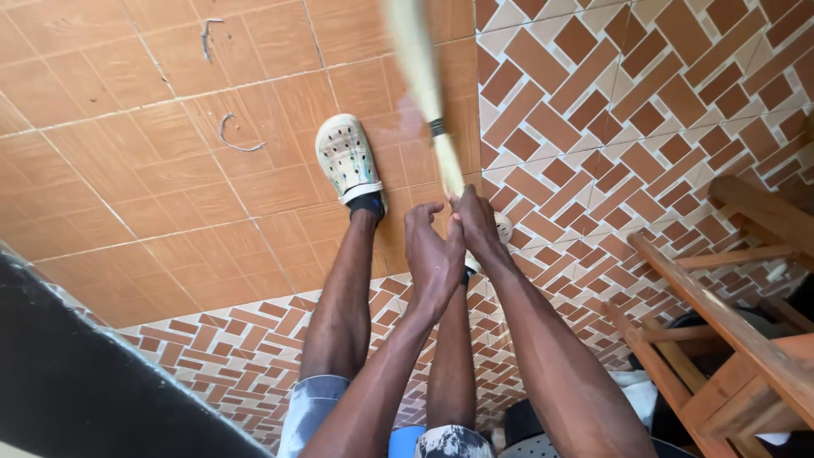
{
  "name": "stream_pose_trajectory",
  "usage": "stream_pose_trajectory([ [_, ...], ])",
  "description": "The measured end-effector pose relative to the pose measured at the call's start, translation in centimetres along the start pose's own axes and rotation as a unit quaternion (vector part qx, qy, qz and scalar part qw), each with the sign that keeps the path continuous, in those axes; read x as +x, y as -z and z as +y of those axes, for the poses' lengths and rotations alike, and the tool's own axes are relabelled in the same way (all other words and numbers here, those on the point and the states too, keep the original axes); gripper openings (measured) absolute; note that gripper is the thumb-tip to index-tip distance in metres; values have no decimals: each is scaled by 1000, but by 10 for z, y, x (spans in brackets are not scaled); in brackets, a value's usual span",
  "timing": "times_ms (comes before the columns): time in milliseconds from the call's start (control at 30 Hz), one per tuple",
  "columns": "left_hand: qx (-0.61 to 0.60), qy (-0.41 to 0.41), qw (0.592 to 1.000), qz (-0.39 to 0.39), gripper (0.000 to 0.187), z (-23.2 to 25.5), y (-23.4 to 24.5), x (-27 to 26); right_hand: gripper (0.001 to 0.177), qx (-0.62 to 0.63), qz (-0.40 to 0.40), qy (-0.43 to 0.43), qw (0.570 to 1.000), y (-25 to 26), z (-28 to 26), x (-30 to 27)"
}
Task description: Sweeping a tiled floor and cleaning the soles of sandals with a handheld broom.
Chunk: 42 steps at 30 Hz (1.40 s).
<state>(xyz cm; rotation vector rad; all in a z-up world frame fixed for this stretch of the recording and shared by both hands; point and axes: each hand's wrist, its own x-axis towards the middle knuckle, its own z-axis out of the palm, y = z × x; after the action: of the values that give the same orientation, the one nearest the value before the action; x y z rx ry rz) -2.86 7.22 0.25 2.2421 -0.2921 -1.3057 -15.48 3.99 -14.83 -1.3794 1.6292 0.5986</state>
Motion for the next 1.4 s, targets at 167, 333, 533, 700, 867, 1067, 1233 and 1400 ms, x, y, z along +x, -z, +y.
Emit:
stream_pose_trajectory([
  [167,17,-13,1000,8,35,-14,41,6,39,1,11,-15,1000,16,-62,-25],
  [333,6,60,998,7,34,-27,77,33,38,17,61,-18,998,-24,-56,-10],
  [533,15,33,997,62,35,-36,108,60,37,-7,34,26,999,-11,-126,-3],
  [700,-29,77,997,10,38,-41,119,60,37,30,55,40,997,-25,-130,26],
  [867,-23,96,995,-22,36,-41,139,53,36,72,74,49,993,6,-158,7],
  [1067,-4,-9,1000,4,32,-110,172,57,36,136,56,-49,988,-17,-96,-8],
  [1233,21,-45,999,-7,32,-156,224,40,38,15,32,136,990,-23,-32,-70],
  [1400,-39,-31,998,-41,32,-154,291,-11,35,208,61,-4,976,-25,-10,-186],
])
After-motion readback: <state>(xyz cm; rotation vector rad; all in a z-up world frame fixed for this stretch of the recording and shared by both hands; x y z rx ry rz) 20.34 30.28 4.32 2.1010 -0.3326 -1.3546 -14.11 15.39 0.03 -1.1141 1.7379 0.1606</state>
